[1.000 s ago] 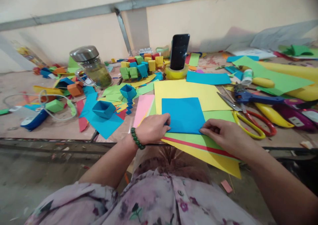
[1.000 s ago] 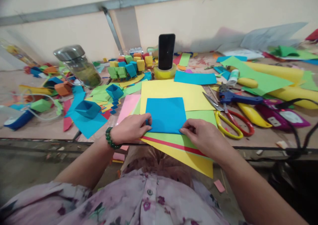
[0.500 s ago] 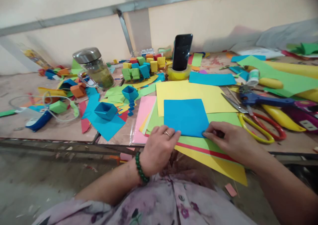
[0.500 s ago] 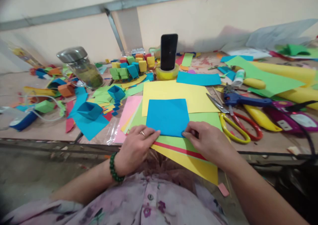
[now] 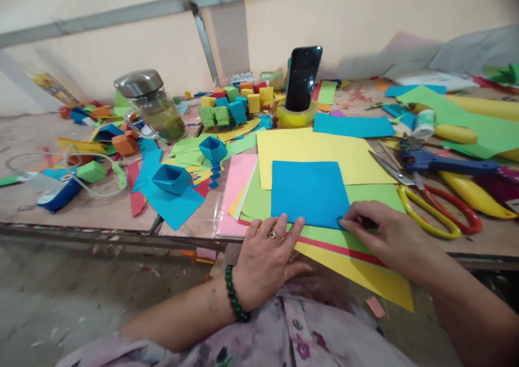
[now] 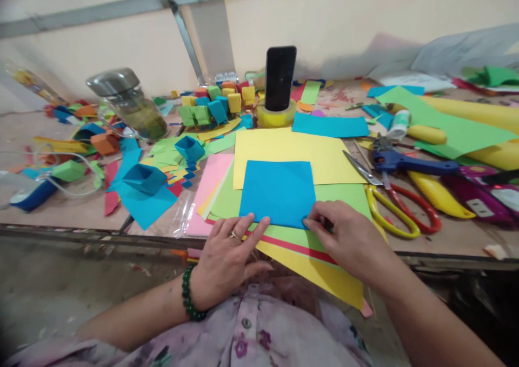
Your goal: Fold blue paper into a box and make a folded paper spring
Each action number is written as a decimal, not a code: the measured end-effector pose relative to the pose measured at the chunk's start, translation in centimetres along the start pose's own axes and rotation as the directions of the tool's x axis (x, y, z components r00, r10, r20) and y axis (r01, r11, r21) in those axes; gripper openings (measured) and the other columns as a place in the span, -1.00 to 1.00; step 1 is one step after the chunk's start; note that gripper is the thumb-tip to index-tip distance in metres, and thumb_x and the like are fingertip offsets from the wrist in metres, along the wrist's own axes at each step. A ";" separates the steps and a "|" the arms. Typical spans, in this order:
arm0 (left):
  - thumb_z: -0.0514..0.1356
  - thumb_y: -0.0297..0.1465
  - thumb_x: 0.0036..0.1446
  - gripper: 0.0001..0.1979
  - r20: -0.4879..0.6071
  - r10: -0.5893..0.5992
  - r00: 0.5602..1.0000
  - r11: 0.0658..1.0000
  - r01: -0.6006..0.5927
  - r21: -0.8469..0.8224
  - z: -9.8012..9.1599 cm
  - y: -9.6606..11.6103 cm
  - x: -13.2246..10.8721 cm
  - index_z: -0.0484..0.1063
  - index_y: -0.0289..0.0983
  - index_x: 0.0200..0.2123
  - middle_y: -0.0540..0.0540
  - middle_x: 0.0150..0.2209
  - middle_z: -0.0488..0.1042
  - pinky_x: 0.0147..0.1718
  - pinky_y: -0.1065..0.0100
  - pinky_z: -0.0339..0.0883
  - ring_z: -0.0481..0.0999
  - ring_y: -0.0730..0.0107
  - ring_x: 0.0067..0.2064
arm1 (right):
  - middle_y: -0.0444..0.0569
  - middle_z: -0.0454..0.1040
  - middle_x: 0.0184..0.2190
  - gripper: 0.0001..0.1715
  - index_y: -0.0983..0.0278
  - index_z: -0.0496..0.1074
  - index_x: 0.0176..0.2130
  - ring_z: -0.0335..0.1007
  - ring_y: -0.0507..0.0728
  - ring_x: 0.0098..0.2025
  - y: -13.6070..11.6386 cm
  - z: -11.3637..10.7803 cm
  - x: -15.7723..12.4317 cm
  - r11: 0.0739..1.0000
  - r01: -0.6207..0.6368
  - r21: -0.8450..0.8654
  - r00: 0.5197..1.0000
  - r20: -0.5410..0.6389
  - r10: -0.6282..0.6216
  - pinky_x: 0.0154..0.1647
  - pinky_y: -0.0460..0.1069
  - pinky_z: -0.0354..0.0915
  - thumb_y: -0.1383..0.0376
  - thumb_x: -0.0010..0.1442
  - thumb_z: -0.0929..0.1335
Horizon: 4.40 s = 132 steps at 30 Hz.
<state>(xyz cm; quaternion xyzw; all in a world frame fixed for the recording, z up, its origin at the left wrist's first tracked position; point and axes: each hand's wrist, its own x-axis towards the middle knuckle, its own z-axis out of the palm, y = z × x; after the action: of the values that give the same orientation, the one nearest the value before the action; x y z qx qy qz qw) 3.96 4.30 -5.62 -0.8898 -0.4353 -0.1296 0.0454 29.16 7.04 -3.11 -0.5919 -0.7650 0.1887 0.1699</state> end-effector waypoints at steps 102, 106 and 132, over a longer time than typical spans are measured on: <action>0.07 -0.53 0.21 -0.88 0.184 0.214 0.959 0.975 -0.220 0.014 -2.7 -1.8 5.5 0.39 -0.29 -0.31 -0.13 -0.31 0.41 -0.27 0.33 0.36 0.41 0.29 -0.23 | 0.01 0.42 -0.40 -0.85 0.30 0.47 -0.27 0.29 0.16 -0.28 -1.2 0.5 -1.1 0.703 0.361 -0.613 0.896 0.018 -0.444 -0.45 -0.02 0.07 0.43 0.23 0.29; 0.08 -0.56 0.17 -0.85 0.229 0.199 0.953 0.980 -0.196 -0.034 -2.9 -2.1 6.1 0.43 -0.29 -0.29 -0.12 -0.29 0.43 -0.26 0.32 0.35 0.41 0.28 -0.22 | 0.02 0.43 -0.34 -0.80 0.29 0.45 -0.23 0.31 0.15 -0.22 -0.4 0.5 -0.8 0.771 0.350 -0.533 0.918 0.030 -0.396 -0.41 -0.04 0.15 0.45 0.26 0.25; -0.11 -0.50 0.30 -0.64 0.180 0.265 0.947 0.940 -0.295 0.170 -1.4 -0.4 5.4 0.25 -0.40 0.11 -0.27 -0.17 0.44 -0.28 0.23 0.30 0.41 0.19 -0.20 | 0.11 0.49 -0.28 -0.70 0.44 0.44 -0.08 0.33 0.18 -0.26 -1.3 0.5 0.2 0.527 0.579 -0.623 0.738 0.124 -0.664 -0.29 0.02 0.28 0.49 0.22 0.24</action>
<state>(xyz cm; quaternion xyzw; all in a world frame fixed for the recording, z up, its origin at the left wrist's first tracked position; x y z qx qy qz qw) 6.52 8.36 -2.82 -0.9413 -0.3168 -0.0094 0.1164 27.72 6.91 -2.92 -0.3114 -0.9291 -0.1872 0.0684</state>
